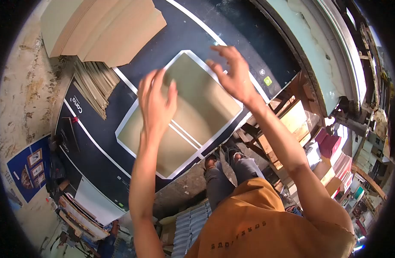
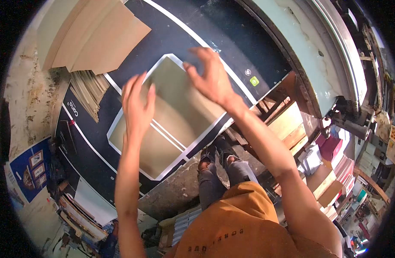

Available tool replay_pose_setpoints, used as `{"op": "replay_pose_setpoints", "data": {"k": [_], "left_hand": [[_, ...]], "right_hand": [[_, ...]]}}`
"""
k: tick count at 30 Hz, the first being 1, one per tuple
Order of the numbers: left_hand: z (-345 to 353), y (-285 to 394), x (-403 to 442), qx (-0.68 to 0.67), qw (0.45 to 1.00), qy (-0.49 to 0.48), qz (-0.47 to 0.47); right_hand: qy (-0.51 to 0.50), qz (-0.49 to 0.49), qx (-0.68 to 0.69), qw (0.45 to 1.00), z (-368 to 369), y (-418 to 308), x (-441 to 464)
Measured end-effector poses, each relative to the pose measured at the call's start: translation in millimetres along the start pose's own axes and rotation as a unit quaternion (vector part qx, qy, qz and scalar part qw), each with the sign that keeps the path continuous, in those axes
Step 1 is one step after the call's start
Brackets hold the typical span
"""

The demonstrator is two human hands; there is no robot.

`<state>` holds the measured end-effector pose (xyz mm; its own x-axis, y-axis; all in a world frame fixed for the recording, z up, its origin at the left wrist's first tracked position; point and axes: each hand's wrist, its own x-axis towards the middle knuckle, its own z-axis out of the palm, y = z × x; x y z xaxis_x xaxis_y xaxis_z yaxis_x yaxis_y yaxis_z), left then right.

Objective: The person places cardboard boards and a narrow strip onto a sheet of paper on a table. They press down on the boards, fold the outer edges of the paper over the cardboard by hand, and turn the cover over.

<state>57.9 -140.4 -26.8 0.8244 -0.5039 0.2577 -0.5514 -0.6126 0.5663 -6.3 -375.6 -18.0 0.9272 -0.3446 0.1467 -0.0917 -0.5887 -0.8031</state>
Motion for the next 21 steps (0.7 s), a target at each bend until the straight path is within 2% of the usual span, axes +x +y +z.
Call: {"op": "replay_pose_setpoints", "data": {"k": [1, 3, 5, 9, 10, 11, 13, 14, 17, 21], "left_hand": [[13, 2, 29, 0.03, 0.999, 0.013, 0.039], [36, -8, 70, 0.133, 0.988, -0.027, 0.074], [43, -15, 96, 0.132, 0.986, -0.075, 0.071], [35, -11, 120, 0.136, 0.969, -0.198, 0.061], [40, -21, 121, 0.101, 0.976, -0.17, 0.091], [35, -20, 123, 0.065, 0.979, -0.181, 0.067], [22, -14, 127, -0.056, 0.979, -0.193, -0.023], [21, -19, 129, -0.046, 0.981, -0.188, -0.021], [26, -19, 130, 0.025, 0.973, -0.222, 0.058], [32, -29, 132, 0.022, 0.971, -0.222, 0.087]], "right_hand": [[0.02, 0.016, 0.009, 1.0, -6, -1, 8], [0.004, 0.061, 0.023, 0.998, -17, 3, 12], [-0.027, 0.102, 0.019, 0.994, -20, 13, 12], [-0.104, 0.039, -0.011, 0.994, -7, 26, 31], [-0.113, 0.043, 0.02, 0.992, 2, 30, 39], [-0.119, 0.044, 0.051, 0.991, 12, 32, 49], [-0.196, 0.113, 0.11, 0.968, 15, 25, 68], [-0.189, 0.088, 0.071, 0.975, 24, 29, 74], [-0.259, 0.076, -0.028, 0.963, 20, 19, 88], [-0.197, 0.104, -0.004, 0.975, 18, 17, 92]]}}
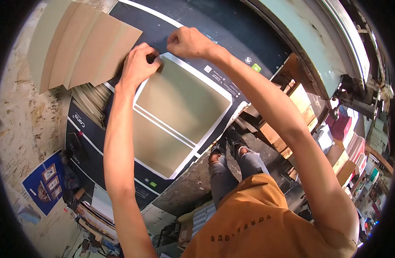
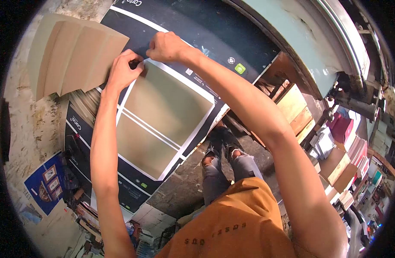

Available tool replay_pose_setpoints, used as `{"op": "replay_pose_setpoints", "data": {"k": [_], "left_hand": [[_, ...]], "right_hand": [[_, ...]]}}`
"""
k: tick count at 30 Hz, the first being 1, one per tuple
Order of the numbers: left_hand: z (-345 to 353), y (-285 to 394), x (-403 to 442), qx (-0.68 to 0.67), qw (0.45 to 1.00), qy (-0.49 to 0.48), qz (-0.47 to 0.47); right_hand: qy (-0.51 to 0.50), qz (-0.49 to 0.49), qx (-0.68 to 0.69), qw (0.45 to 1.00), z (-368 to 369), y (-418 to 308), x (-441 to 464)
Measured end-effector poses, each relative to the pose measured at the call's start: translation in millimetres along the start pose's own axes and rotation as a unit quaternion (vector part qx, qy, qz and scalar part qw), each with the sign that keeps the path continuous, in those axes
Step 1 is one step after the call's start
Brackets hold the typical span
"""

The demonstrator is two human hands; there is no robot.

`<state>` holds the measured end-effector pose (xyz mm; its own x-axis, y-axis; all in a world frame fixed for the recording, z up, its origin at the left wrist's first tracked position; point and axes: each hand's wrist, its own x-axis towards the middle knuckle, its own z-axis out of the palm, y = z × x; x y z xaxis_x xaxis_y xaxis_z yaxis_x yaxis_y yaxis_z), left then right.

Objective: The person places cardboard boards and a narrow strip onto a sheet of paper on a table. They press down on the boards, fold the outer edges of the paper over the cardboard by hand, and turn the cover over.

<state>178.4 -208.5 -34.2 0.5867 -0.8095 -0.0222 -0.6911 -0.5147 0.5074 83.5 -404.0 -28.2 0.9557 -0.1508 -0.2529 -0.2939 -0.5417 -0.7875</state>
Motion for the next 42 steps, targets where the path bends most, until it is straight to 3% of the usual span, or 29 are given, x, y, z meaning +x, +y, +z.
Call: {"op": "replay_pose_setpoints", "data": {"k": [6, 10, 13, 15, 18, 21, 28, 32, 37, 40, 42], "left_hand": [[-2, 4, 2, -0.03, 0.999, -0.018, -0.037], [-4, 6, 9, 0.005, 0.999, -0.053, -0.007], [-7, 10, 17, 0.019, 0.993, -0.097, -0.057], [-19, 12, 13, -0.05, 0.991, -0.097, -0.081], [-28, -6, 5, -0.23, 0.96, -0.1, -0.122], [-30, -2, -3, -0.245, 0.957, -0.069, -0.141], [-6, -11, 0, -0.226, 0.965, -0.045, -0.126], [-1, -5, 1, -0.197, 0.97, -0.037, -0.136], [6, 11, -3, -0.115, 0.985, -0.016, -0.125], [13, 25, -18, -0.007, 0.994, 0.106, -0.022], [10, 44, -49, 0.006, 0.982, 0.186, -0.038]], "right_hand": [[-0.051, -0.019, -0.024, 0.998, 1, 5, 7], [-0.005, -0.011, 0.011, 1.0, -1, 3, 9], [-0.008, -0.028, 0.013, 0.999, -2, 4, 11], [-0.038, -0.042, 0.024, 0.998, -3, 7, 11], [-0.231, 0.064, 0.283, 0.929, -9, 0, 1], [-0.37, 0.115, 0.331, 0.86, -24, 11, -29], [-0.185, 0.216, 0.533, 0.797, -30, 79, -186], [-0.097, 0.18, 0.547, 0.812, -7, 74, -232], [0.008, 0.237, 0.55, 0.801, 14, 71, -247], [0.02, 0.24, 0.52, 0.82, 11, 60, -253], [0.045, 0.216, 0.463, 0.858, 4, 55, -264]]}}
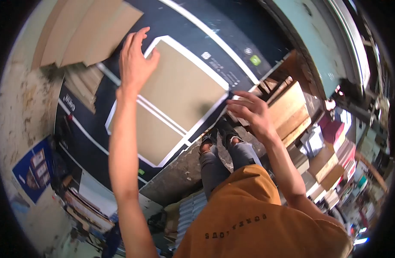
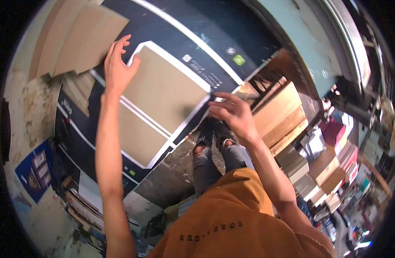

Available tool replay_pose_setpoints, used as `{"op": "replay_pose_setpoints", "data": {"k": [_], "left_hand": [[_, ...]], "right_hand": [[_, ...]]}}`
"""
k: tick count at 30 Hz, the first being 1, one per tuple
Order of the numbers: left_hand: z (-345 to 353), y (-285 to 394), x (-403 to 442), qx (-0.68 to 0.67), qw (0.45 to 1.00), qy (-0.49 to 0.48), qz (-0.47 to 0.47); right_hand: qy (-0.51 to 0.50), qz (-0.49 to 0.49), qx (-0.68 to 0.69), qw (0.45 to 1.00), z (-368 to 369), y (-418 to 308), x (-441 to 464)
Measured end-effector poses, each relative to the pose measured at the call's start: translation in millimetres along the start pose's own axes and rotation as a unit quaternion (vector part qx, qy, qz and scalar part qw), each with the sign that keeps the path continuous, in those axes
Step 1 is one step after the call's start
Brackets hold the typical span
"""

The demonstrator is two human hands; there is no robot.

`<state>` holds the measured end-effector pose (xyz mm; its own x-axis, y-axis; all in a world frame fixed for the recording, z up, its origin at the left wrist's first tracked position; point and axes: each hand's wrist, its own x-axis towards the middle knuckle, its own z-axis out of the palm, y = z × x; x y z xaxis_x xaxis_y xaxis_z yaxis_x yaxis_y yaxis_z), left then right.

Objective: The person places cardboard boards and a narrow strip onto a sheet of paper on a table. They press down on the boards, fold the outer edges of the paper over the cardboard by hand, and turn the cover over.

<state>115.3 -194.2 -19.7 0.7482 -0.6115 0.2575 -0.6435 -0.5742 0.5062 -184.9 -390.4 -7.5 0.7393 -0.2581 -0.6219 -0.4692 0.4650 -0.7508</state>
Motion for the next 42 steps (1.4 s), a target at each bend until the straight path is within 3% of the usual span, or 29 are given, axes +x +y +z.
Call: {"op": "replay_pose_setpoints", "data": {"k": [2, 5, 10, 13, 17, 30, 33, 36, 39, 42], "left_hand": [[-19, 8, -42, 0.023, 0.994, 0.105, -0.014], [-39, 20, -139, 0.076, 0.977, 0.132, -0.148], [-18, 39, -244, 0.112, 0.968, 0.029, -0.224], [-7, 48, -246, 0.105, 0.963, -0.012, -0.248], [3, 38, -243, 0.136, 0.946, -0.053, -0.289], [2, 36, -245, 0.153, 0.934, -0.088, -0.31], [1, 27, -236, 0.065, 0.953, -0.036, -0.293], [-7, 15, -215, 0.038, 0.983, -0.069, -0.164], [-1, 6, -214, 0.037, 0.984, -0.082, -0.155], [-2, 5, -214, 0.06, 0.982, -0.106, -0.145]], "right_hand": [[0.081, -0.066, -0.252, 0.962, 8, -9, -10], [0.046, -0.241, -0.449, 0.859, 35, -26, -2], [-0.111, -0.387, -0.635, 0.659, 103, -1, 65], [-0.144, -0.427, -0.664, 0.596, 133, 27, 85], [-0.15, -0.431, -0.698, 0.552, 144, 39, 104], [-0.146, -0.403, -0.727, 0.536, 150, 33, 102], [-0.148, -0.408, -0.729, 0.53, 149, 33, 103], [-0.147, -0.406, -0.709, 0.557, 148, 34, 105], [-0.153, -0.407, -0.707, 0.558, 147, 31, 111], [-0.146, -0.419, -0.65, 0.617, 152, 14, 119]]}}
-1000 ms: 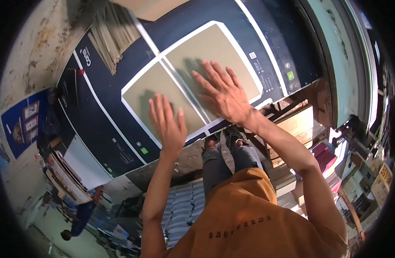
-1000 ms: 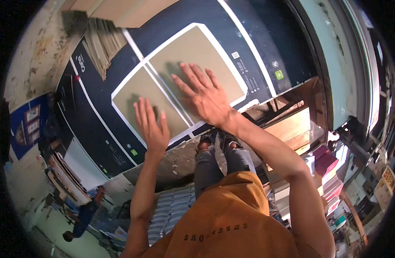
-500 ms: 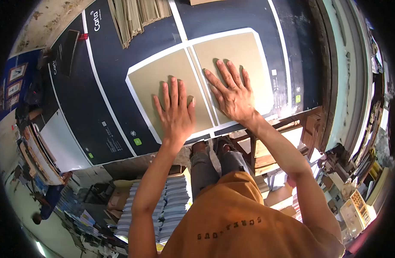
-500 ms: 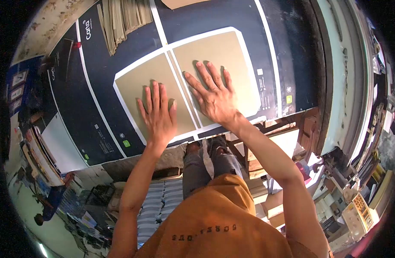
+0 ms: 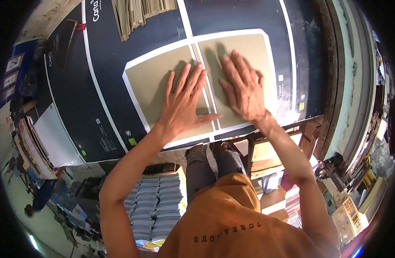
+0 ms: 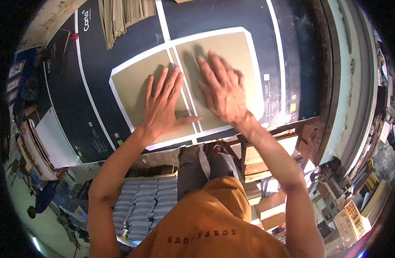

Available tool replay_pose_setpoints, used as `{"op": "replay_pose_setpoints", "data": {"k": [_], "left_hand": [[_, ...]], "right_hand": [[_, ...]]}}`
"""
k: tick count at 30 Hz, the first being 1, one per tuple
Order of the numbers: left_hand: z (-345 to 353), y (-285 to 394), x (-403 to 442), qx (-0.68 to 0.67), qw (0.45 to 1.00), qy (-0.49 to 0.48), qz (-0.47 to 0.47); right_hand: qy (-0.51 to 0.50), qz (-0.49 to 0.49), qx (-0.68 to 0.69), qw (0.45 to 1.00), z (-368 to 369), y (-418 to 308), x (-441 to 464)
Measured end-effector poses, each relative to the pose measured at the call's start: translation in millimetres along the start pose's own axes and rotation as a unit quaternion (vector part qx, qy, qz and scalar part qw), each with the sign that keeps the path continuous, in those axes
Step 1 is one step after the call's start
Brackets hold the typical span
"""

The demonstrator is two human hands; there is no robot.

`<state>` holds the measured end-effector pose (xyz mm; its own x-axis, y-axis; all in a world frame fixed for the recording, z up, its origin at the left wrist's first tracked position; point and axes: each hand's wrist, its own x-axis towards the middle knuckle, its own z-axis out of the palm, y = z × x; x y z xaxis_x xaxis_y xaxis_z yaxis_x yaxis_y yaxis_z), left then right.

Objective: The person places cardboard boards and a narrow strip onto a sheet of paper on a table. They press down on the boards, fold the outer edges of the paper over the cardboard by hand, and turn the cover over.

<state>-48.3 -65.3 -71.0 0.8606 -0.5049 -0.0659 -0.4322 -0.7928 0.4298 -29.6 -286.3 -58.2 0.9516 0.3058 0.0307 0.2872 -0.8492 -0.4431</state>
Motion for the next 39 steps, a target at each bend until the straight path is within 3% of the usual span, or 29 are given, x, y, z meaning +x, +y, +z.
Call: {"op": "replay_pose_setpoints", "data": {"k": [4, 26, 31, 34, 39], "left_hand": [[2, 1, 0, 0.039, 0.999, -0.02, 0.009], [0, 2, 1, 0.044, 0.999, -0.005, 0.013], [-6, -6, 8, -0.008, 1.0, 0.01, -0.01], [-8, -14, 20, -0.003, 1.0, 0.025, -0.011], [-13, -18, 24, 0.032, 0.999, 0.002, -0.007]], "right_hand": [[-0.004, -0.072, -0.109, 0.991, -4, 8, 25], [-0.053, -0.086, -0.118, 0.988, 4, 16, 29], [-0.082, -0.079, -0.085, 0.99, -3, 14, 40], [-0.019, -0.134, -0.081, 0.988, 6, 15, 47], [-0.022, -0.176, -0.101, 0.979, 16, 18, 53]]}}
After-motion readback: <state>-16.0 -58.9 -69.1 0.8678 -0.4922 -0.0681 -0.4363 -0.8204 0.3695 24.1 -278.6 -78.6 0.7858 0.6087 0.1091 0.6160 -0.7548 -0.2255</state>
